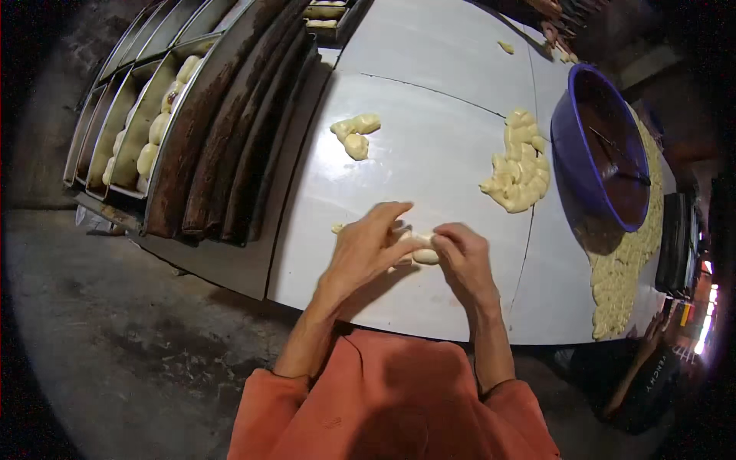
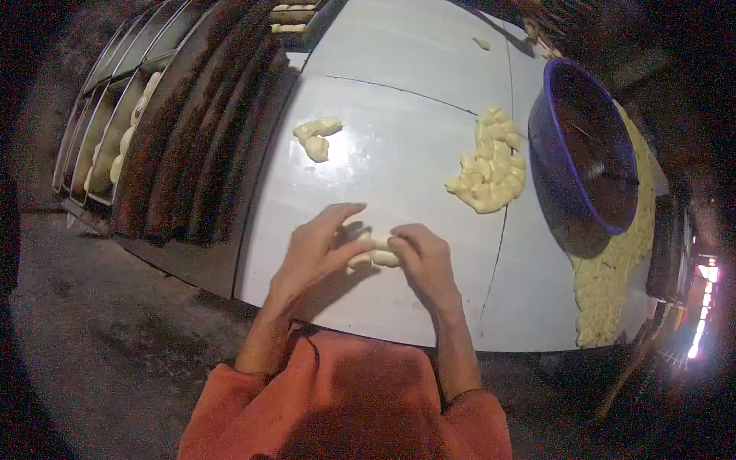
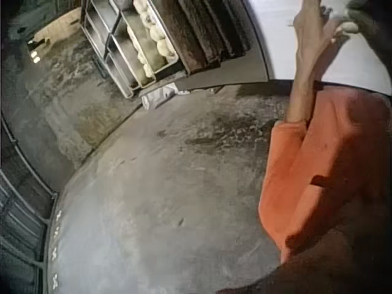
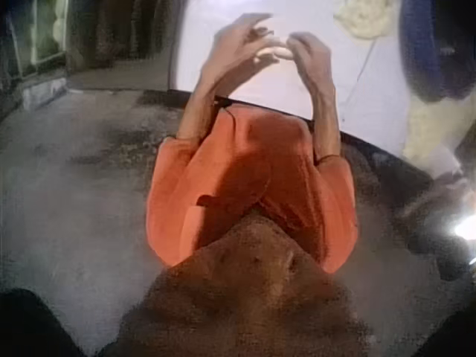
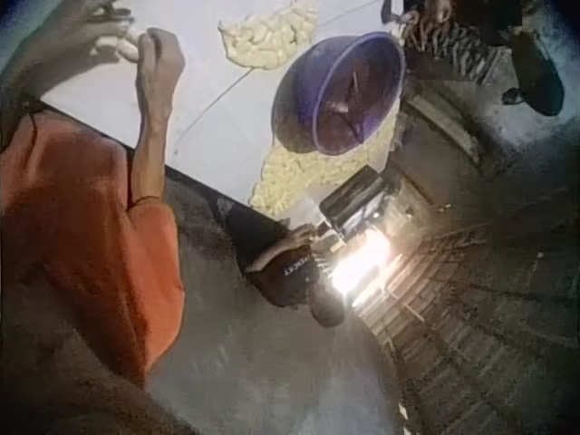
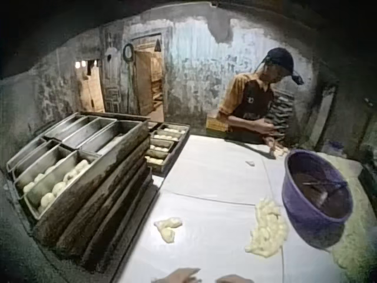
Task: The person prepares bread by hand, taking pieces of dough, dipping them into a bowl containing a dark filling, and then shaping the filled dough on a table. The person then places the shaped dough rolls into metal baking pans.
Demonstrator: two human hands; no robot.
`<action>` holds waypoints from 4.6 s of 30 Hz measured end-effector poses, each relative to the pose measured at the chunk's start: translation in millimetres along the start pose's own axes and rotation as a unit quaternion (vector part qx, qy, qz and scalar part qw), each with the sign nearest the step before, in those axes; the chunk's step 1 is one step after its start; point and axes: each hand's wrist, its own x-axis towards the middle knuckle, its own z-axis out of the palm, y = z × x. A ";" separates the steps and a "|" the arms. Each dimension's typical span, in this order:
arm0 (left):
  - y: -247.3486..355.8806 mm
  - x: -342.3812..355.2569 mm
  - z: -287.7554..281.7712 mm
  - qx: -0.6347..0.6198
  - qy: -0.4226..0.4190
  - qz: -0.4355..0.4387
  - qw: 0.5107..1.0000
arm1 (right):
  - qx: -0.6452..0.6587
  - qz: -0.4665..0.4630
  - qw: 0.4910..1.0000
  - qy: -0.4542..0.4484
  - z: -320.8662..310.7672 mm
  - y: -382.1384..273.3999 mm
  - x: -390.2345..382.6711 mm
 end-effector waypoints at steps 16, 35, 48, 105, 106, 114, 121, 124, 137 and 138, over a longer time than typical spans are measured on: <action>-19.9 -11.4 -20.6 0.044 -0.088 0.030 0.995 | -0.099 0.023 0.990 -0.103 -7.2 -42.4 35.7; -99.5 119.4 -70.0 0.217 0.186 0.023 0.958 | 0.371 0.124 0.920 -0.001 34.4 -11.6 167.6; -1.7 86.1 20.8 -0.250 0.026 -0.048 0.967 | 0.385 0.077 0.916 0.080 10.4 -15.8 63.9; 30.2 74.3 81.6 -0.564 0.118 -0.167 0.800 | 0.277 -0.039 0.949 0.146 -24.0 -3.5 34.6; 27.5 73.8 82.9 -0.548 0.107 -0.146 0.817 | 0.184 -0.060 0.966 0.170 -18.4 -4.5 33.7; 17.8 80.0 65.7 -0.438 0.019 -0.072 0.896 | 0.127 -0.056 0.971 0.194 -0.7 7.2 40.4; 14.0 81.2 34.4 -0.444 -0.046 -0.144 0.883 | 0.157 -0.062 0.986 -0.010 -21.5 -6.2 25.9; 14.7 71.8 38.7 -0.417 -0.065 -0.088 0.902 | 0.083 -0.064 0.994 0.043 -18.4 -4.6 25.7; 28.3 44.8 56.8 -0.458 -0.088 -0.095 0.879 | -0.001 -0.234 0.919 0.317 10.1 32.7 29.7; 23.2 44.9 51.4 -0.365 -0.127 -0.058 0.920 | 0.008 -0.202 0.939 0.277 6.8 38.0 27.6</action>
